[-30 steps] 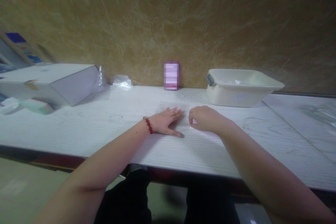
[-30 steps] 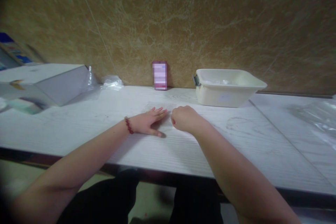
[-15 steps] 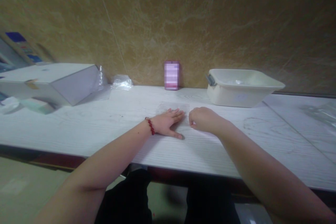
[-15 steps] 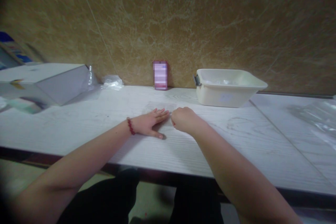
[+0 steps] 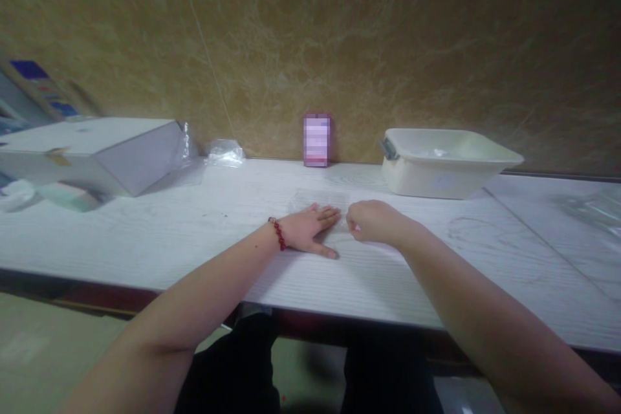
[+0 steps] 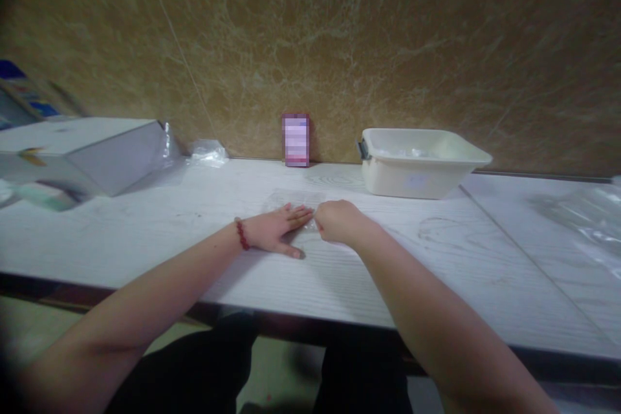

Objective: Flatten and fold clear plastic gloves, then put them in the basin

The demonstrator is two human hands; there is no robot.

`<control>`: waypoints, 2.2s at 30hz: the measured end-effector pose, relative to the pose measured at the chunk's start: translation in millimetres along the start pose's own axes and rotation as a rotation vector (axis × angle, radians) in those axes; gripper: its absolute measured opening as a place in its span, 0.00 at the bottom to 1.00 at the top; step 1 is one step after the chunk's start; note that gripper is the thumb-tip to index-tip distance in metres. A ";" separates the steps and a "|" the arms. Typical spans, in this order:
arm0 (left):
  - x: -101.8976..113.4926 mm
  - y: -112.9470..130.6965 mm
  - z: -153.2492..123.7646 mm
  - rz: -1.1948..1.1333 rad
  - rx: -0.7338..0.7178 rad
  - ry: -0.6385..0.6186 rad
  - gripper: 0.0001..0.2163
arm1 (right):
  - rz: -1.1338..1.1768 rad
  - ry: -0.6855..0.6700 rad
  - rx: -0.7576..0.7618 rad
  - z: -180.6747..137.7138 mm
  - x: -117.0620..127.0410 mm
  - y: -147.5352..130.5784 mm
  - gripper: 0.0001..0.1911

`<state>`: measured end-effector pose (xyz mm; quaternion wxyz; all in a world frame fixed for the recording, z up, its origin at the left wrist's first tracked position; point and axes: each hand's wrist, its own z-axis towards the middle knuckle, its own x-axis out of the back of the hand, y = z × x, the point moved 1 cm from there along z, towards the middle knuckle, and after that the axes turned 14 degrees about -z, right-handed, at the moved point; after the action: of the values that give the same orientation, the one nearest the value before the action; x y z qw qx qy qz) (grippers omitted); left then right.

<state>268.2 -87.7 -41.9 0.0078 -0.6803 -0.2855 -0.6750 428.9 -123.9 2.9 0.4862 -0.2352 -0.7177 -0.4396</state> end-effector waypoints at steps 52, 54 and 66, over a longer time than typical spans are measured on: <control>-18.6 8.2 9.2 0.195 0.297 0.268 0.22 | 0.063 0.106 -0.004 -3.4 1.1 2.1 0.10; -18.9 7.5 9.4 0.197 0.298 0.268 0.22 | 0.063 0.098 -0.015 -3.8 3.2 1.5 0.10; -18.6 4.7 9.5 0.196 0.278 0.269 0.20 | 0.079 0.172 -0.041 -1.6 4.5 2.2 0.11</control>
<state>280.2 -94.8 -58.2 0.2052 -0.6008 -0.3048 -0.7099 429.5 -124.6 8.0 0.5581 -0.2344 -0.6544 -0.4532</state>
